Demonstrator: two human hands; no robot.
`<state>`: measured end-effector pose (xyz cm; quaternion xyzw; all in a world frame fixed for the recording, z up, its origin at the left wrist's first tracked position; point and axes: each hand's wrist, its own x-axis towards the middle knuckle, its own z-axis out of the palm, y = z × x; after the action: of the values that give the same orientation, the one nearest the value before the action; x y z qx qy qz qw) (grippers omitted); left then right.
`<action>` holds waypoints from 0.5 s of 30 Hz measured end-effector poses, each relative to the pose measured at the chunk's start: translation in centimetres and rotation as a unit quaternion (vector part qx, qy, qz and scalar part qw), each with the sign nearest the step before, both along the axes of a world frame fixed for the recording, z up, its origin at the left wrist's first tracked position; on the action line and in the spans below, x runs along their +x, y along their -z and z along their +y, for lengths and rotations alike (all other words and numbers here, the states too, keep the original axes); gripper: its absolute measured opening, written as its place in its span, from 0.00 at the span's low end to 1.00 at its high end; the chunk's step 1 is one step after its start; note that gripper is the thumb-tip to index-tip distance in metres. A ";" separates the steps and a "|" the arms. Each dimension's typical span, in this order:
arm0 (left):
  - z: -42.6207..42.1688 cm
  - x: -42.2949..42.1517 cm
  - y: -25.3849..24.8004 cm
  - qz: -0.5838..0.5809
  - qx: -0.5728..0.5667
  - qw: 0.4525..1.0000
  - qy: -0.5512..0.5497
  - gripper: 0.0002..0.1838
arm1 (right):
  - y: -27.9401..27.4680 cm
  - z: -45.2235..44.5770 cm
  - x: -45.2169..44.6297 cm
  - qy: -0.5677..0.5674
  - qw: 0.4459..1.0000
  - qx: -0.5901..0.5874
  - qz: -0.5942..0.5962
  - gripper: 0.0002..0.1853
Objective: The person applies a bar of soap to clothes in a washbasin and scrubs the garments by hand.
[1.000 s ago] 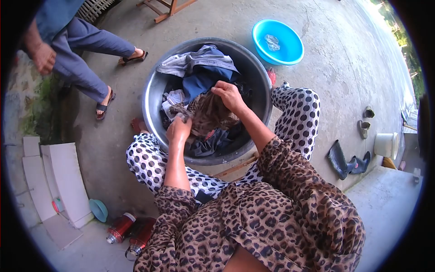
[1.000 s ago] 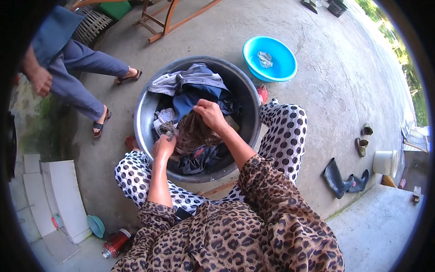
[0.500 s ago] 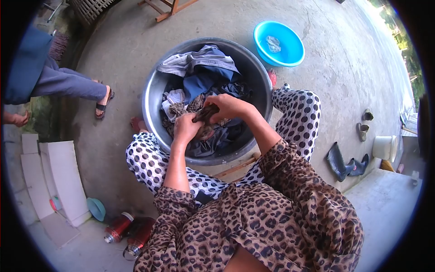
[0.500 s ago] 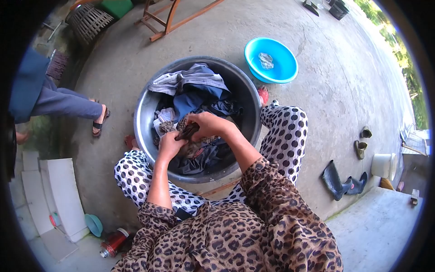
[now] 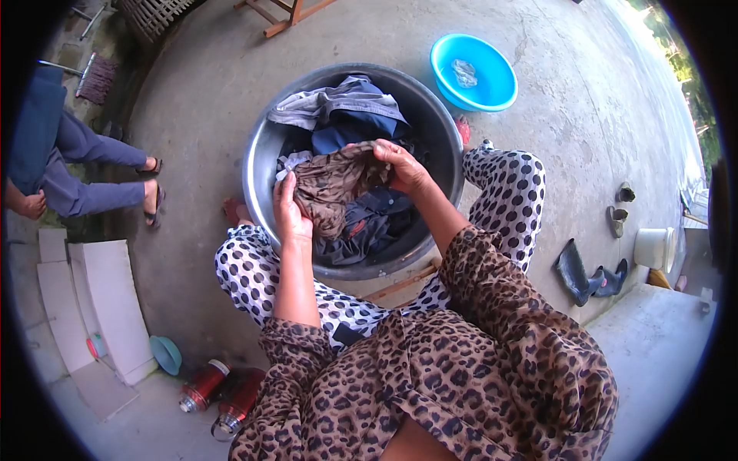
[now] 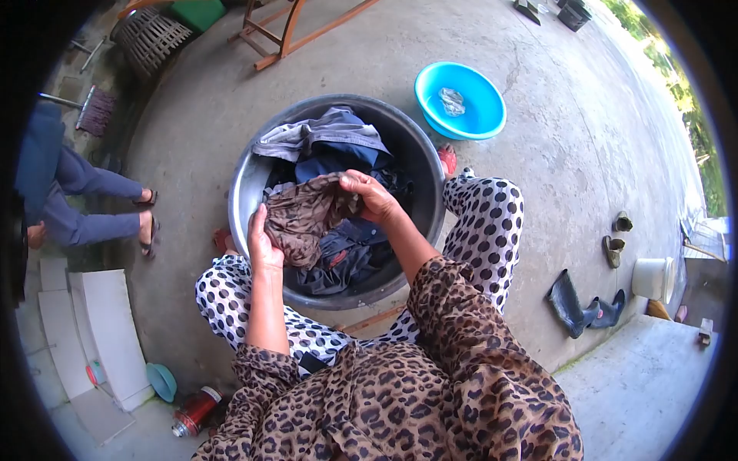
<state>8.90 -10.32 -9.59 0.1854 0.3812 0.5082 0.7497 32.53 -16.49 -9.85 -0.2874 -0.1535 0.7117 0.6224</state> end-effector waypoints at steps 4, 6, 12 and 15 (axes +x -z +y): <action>-1.0 1.2 2.6 0.024 -0.005 1.000 0.007 0.14 | 3.9 0.6 -0.7 0.135 0.984 -0.114 0.030 0.18; -1.3 1.3 4.8 0.001 -0.044 0.999 0.027 0.17 | 3.5 0.4 -2.2 0.143 0.979 -0.139 -0.053 0.20; -2.0 -2.0 7.9 -0.139 -0.194 0.967 0.087 0.27 | -7.7 -2.7 -11.2 -0.002 0.755 0.171 -0.633 0.19; -3.3 -0.8 4.3 -0.181 -0.121 0.965 0.146 0.25 | -5.8 -4.4 -15.2 0.010 0.633 0.201 -0.748 0.15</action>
<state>8.14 -13.63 -13.88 0.0522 0.2662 0.3685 0.8892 17.32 -20.88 -4.05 -0.5901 -0.7029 0.1981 0.3442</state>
